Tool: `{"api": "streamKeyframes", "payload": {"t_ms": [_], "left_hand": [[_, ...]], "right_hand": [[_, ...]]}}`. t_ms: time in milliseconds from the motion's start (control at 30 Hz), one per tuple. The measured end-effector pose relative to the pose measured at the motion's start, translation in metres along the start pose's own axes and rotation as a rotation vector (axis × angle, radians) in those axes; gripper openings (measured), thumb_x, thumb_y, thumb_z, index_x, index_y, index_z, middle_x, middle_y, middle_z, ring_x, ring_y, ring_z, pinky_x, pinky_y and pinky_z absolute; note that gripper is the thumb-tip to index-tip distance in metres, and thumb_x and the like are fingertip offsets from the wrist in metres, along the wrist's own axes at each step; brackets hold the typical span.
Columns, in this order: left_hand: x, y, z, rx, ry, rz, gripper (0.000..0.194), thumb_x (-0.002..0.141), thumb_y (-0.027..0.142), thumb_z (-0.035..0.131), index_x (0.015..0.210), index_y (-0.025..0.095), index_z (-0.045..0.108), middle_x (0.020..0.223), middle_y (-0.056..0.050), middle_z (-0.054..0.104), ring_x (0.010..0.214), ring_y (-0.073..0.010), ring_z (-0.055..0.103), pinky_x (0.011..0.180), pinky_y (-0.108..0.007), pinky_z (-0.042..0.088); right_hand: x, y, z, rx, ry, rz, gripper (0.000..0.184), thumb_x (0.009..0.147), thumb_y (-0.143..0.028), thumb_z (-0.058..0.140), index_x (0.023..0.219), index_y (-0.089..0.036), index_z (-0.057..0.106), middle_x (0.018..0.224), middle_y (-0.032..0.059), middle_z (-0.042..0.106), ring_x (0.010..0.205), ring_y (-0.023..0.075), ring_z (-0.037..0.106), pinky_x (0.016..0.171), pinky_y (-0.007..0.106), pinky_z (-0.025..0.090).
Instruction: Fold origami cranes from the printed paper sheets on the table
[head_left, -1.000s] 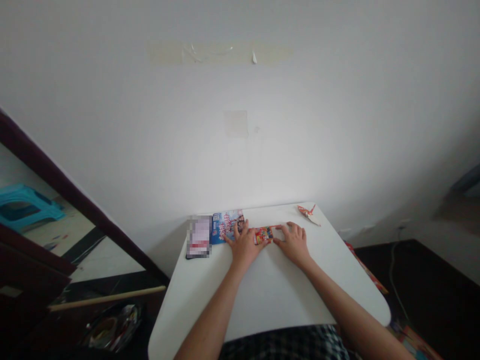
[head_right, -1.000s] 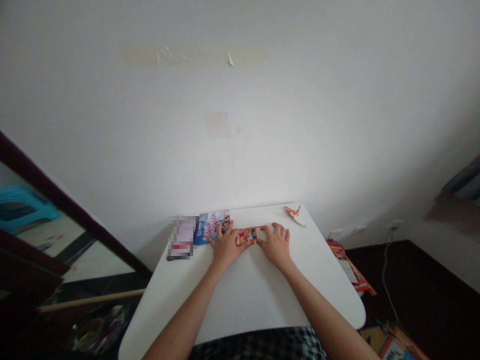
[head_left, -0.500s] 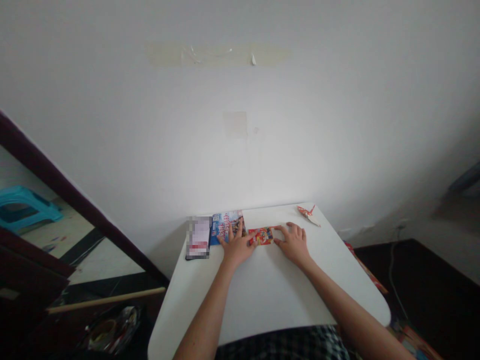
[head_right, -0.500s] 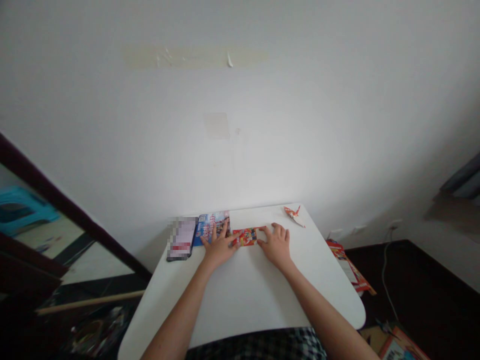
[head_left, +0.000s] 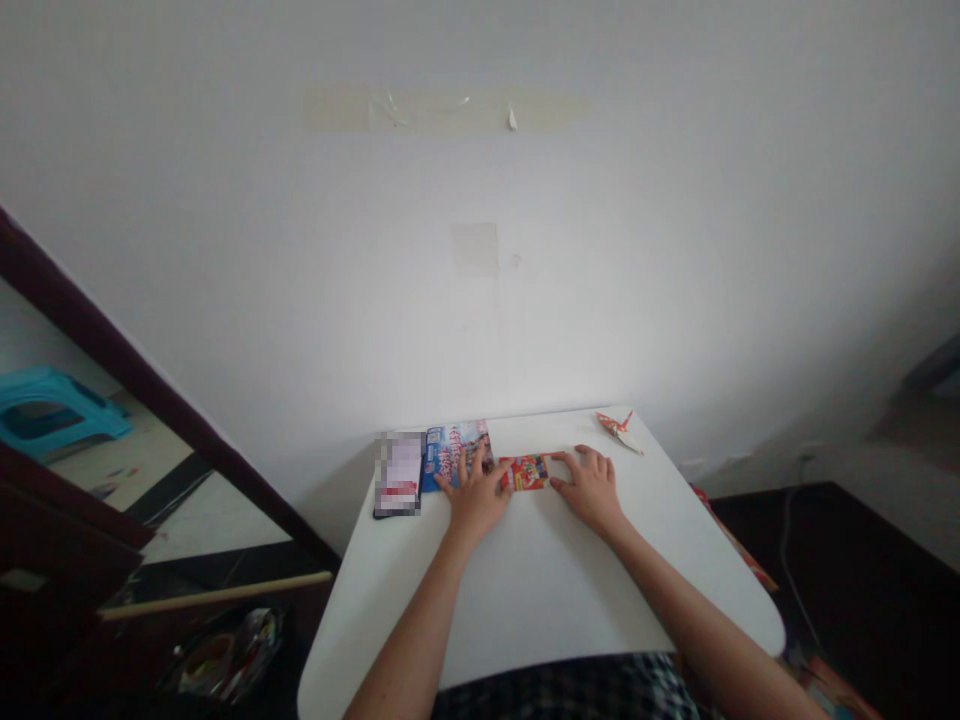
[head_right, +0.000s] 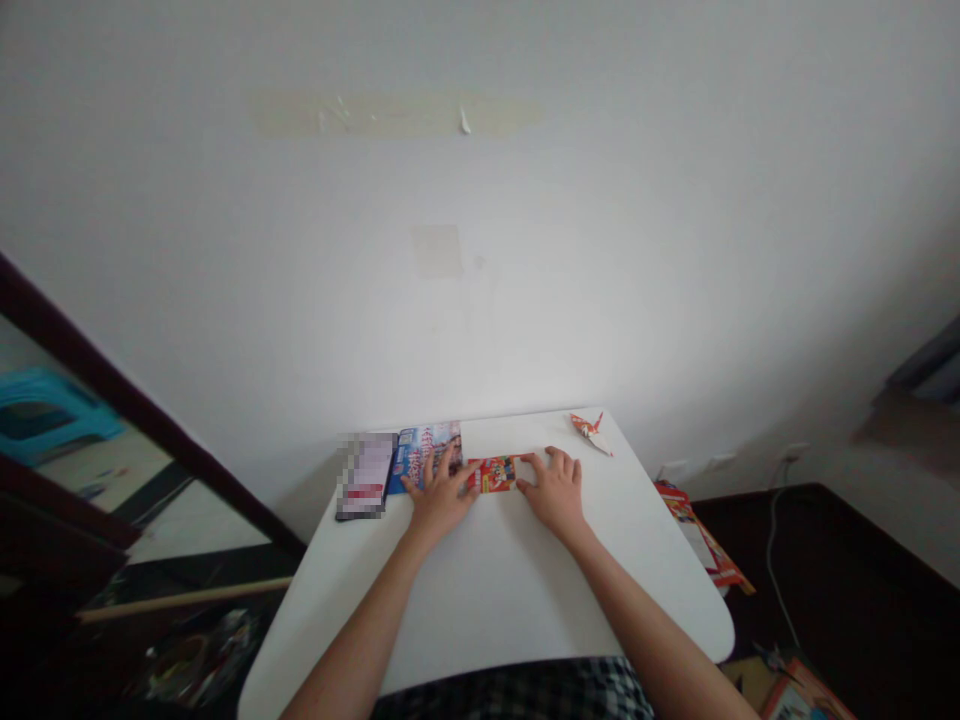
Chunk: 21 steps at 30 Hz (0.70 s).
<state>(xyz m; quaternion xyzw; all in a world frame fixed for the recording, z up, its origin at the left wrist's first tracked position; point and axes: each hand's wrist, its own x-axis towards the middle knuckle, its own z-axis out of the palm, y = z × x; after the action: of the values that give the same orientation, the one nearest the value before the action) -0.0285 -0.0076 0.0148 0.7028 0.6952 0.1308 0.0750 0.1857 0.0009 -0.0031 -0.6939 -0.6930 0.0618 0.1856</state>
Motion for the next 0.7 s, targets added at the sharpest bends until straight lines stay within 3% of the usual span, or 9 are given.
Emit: {"api": "streamKeyframes", "payload": {"t_ms": [200, 433, 700], "left_hand": [[-0.002, -0.001, -0.004, -0.021, 0.041, -0.024, 0.031, 0.086, 0.051, 0.06, 0.113, 0.041, 0.072, 0.165, 0.006, 0.032, 0.151, -0.041, 0.019, 0.112, -0.081, 0.014], [0.004, -0.007, -0.004, -0.006, -0.022, -0.022, 0.031, 0.086, 0.053, 0.058, 0.113, 0.044, 0.071, 0.166, 0.011, 0.028, 0.151, -0.043, 0.018, 0.109, -0.083, 0.017], [0.008, -0.016, -0.007, -0.002, -0.124, -0.032, 0.031, 0.087, 0.052, 0.057, 0.115, 0.047, 0.069, 0.167, 0.009, 0.027, 0.154, -0.0442, 0.011, 0.109, -0.085, 0.011]], "right_hand": [[0.001, 0.002, 0.002, -0.001, 0.001, 0.003, 0.045, 0.09, -0.047, 0.062, 0.134, -0.039, 0.058, 0.146, 0.0078, 0.044, 0.139, 0.0282, 0.037, 0.118, 0.052, 0.019], [0.0, 0.001, 0.001, -0.017, 0.0, 0.002, 0.045, 0.09, -0.048, 0.061, 0.134, -0.039, 0.058, 0.146, 0.0082, 0.045, 0.138, 0.0292, 0.038, 0.118, 0.052, 0.018], [-0.001, 0.002, 0.0, 0.008, -0.006, 0.004, 0.044, 0.091, -0.047, 0.061, 0.133, -0.039, 0.059, 0.146, 0.008, 0.045, 0.139, 0.0289, 0.037, 0.118, 0.052, 0.018]]}}
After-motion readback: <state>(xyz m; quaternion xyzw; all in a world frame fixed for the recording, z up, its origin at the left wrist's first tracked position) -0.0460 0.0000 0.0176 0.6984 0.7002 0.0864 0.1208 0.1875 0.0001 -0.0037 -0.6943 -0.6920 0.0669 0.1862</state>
